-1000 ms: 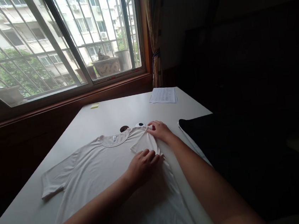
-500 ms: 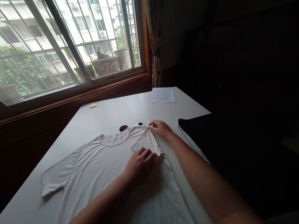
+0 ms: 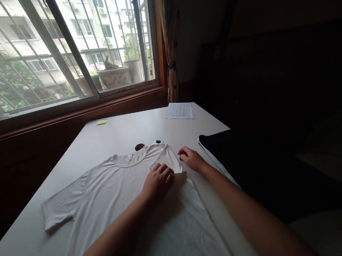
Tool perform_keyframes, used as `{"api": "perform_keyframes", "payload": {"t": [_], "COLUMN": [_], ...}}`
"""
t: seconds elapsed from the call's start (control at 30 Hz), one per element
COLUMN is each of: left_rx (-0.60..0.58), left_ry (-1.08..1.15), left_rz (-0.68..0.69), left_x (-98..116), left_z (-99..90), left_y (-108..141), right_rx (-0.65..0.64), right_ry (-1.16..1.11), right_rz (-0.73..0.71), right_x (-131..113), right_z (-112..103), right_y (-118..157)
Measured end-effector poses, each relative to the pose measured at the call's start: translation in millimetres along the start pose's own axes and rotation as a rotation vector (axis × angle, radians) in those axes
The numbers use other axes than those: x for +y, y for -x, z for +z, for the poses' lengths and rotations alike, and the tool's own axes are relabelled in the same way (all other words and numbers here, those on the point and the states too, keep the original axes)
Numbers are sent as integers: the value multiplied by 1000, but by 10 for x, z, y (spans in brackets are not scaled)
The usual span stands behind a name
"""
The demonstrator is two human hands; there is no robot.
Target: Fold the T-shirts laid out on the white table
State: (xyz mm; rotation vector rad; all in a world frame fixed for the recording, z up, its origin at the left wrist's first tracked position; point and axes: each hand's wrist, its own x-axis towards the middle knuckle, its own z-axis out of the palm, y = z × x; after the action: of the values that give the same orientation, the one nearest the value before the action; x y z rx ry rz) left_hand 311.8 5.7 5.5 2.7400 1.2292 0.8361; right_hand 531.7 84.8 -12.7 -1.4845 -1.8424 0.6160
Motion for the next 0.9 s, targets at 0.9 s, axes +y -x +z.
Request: {"api": "perform_keyframes", "payload": {"t": [0.9], "left_rx": [-354], "left_ry": [-220], "left_rz": [-41], "left_x": [-401], "left_z": [115], "left_y": [-549], "right_rx": [-61], "right_ry": [126], "right_rz": [-292], "right_x": [-188], "right_z": [-217], "right_y": [781]}}
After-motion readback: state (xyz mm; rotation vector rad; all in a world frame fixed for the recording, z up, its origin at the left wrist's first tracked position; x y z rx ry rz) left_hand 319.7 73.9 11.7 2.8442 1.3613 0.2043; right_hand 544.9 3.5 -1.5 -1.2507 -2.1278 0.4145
